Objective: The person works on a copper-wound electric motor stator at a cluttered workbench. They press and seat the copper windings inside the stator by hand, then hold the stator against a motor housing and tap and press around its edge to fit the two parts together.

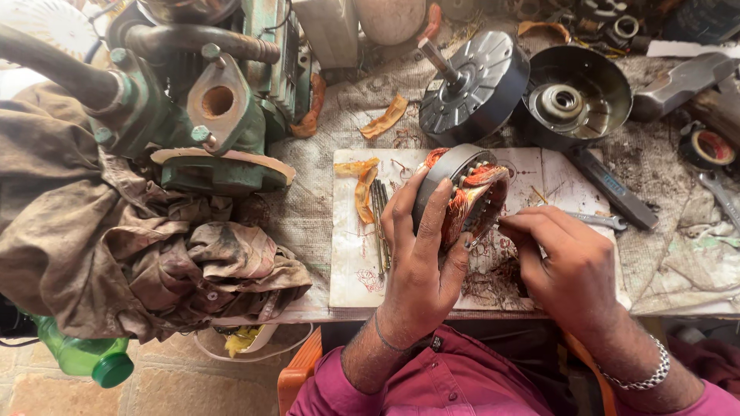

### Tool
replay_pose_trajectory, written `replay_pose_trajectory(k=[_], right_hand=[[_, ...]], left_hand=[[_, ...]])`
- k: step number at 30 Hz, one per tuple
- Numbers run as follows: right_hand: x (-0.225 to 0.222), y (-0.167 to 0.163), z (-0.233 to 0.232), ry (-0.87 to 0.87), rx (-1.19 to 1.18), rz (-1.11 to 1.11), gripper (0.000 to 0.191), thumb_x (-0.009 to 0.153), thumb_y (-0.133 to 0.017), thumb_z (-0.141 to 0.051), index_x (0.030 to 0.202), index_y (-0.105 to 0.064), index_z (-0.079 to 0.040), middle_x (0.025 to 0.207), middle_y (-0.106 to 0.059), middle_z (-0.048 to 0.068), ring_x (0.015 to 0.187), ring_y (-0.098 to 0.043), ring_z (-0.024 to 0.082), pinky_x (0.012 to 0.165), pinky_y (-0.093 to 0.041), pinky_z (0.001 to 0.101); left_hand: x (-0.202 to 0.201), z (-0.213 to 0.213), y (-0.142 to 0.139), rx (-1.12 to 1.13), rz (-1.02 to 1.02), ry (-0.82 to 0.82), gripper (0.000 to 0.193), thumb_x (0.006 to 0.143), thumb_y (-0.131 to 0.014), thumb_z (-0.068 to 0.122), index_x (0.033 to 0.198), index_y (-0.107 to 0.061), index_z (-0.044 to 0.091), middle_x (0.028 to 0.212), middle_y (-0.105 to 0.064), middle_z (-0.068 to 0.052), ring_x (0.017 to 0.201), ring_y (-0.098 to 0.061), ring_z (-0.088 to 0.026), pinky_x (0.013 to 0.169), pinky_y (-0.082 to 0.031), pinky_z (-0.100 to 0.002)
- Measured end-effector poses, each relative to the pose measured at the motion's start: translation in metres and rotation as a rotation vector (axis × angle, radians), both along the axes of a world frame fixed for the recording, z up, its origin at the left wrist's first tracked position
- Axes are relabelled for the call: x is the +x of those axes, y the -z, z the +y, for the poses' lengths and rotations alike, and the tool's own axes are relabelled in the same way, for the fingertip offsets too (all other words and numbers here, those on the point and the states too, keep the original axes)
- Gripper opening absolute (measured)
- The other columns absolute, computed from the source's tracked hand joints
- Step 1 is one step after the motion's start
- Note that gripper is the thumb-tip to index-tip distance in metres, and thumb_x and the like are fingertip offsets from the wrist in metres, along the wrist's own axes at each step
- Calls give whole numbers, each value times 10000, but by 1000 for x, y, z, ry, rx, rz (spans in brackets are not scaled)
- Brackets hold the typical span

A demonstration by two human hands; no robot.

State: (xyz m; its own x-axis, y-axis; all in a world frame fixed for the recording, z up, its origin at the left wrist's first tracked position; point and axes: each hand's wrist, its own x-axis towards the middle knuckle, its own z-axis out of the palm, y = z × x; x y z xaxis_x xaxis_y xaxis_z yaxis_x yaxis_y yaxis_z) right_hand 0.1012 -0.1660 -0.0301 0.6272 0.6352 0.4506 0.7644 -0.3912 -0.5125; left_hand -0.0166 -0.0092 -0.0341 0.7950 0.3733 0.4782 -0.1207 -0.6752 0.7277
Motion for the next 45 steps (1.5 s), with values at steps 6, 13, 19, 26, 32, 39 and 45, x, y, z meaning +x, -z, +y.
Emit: replay_pose_trajectory(k=[6, 13, 19, 26, 32, 39, 45], right_hand=[[2, 1, 1, 7, -115, 47, 136, 875, -682, -1, 1010, -671, -14, 901, -695, 151, 868, -683, 364, 790, -523, 447], [1, 0, -2, -13, -139, 6, 126, 955, -693, -76, 1056, -667, -6, 950, -676, 167, 890, -664, 363, 777, -515, 448], [3, -8, 1, -119, -220, -127, 143, 898, -731, -124, 881, -636, -19, 792, -596, 122, 761, -607, 339, 747, -456, 451], [4, -11, -1, -182, -315, -223, 188, 841, -744, -82, 755, -578, -58, 710, -548, 87, 699, -586, 299, 745, -428, 447], [12, -11, -3, -185, -287, -187, 172, 871, -742, -75, 791, -591, -53, 736, -565, 87, 732, -599, 298, 756, -423, 442], [15, -3, -5, -158, -261, -244, 180, 927, -758, -74, 831, -612, -34, 746, -591, 94, 727, -609, 305, 773, -444, 442], [19, 6, -10, -164, -243, -151, 157, 911, -752, -58, 839, -616, -31, 764, -607, 107, 745, -615, 317, 773, -457, 451]], left_hand=[[-4, 2, 0, 10, 0, -5, 706, 1018, -660, 108, 1650, -344, 95, 1650, -289, -208, 1525, -315, -390, 1302, -261, -499], [-8, 2, 1, 0, 30, -7, 638, 1049, -665, 139, 1600, -347, 97, 1651, -287, -197, 1523, -327, -366, 1305, -264, -480], [-9, 3, -2, 12, 48, -8, 620, 1074, -668, 165, 1599, -345, 100, 1652, -287, -191, 1519, -337, -360, 1292, -266, -470], [-11, 3, -2, 17, 69, -11, 633, 1062, -672, 160, 1600, -343, 102, 1657, -282, -188, 1488, -337, -356, 1277, -269, -466], [-11, 1, -2, 28, 57, -4, 674, 1028, -680, 133, 1605, -334, 116, 1658, -276, -180, 1485, -331, -352, 1267, -265, -455], [-10, 1, -1, 42, 49, -5, 676, 1034, -689, 131, 1605, -328, 123, 1655, -266, -181, 1462, -326, -349, 1263, -267, -455], [-11, 1, -2, 32, 57, 5, 679, 1029, -679, 123, 1610, -328, 128, 1665, -258, -175, 1474, -316, -349, 1274, -261, -448]])
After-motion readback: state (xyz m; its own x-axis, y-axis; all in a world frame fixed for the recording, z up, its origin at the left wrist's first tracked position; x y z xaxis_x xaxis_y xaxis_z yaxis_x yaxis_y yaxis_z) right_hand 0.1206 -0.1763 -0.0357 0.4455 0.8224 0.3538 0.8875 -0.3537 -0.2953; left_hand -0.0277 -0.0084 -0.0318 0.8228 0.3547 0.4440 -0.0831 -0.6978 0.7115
